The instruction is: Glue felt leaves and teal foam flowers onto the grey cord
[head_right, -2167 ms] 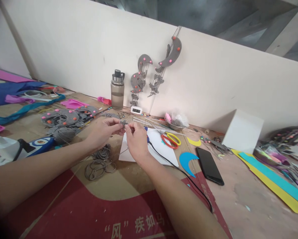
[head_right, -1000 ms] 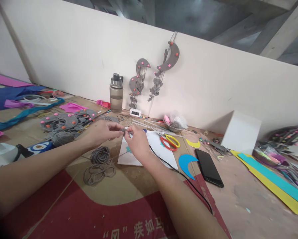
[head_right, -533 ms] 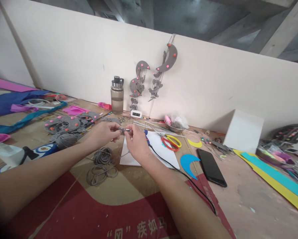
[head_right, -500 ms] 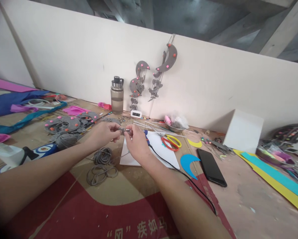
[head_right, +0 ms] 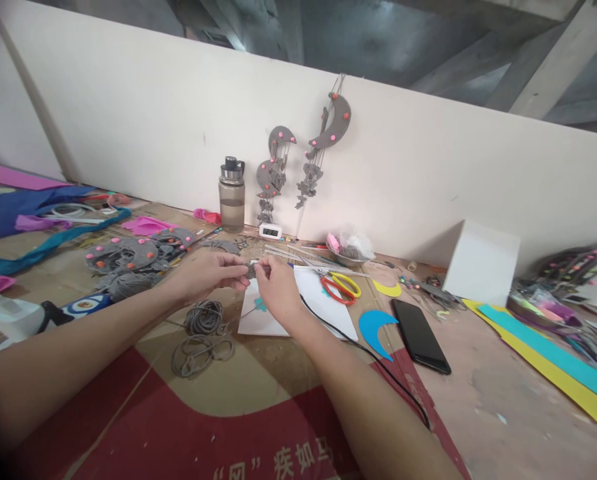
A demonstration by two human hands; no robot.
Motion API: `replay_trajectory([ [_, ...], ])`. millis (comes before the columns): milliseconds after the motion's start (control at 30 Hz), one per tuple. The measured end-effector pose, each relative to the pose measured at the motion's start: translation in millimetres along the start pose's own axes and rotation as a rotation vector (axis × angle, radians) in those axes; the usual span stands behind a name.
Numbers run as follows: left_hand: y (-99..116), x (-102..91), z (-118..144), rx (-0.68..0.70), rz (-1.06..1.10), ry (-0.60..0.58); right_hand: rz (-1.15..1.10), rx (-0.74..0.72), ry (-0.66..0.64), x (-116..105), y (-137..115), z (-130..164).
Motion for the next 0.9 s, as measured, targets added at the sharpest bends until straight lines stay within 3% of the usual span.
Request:
replay_trajectory([
  [133,5,1.2,3,-0.010,-0.139,0.029,0.038,-0.010,-0.008,3,-2,1],
  [300,14,4.0,11,0.095,-0.663,0.150,0.107,-0.085,-0.003,5,-7,5],
  [367,18,5.9,14,0.126,-0.780,0.196,0.077,-0.092,-0.002,6,-7,6],
  [567,23,6.9,15,0.051,-0.487,0.270,-0.019,-0.083,-0.014,10,-7,8],
  [900,-2,-10.5,0,0.168,-0.142,0.342,-0.147,0.003,-0.016,16,-9,13],
])
Point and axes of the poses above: each hand's wrist, its own z-axis away from the middle knuckle, its own x-axis out of the palm, y = z × x, the point moved 2 cm from there along -z, towards the middle knuckle, and after that the axes turned 9 degrees about -y, right-handed, at the moved point
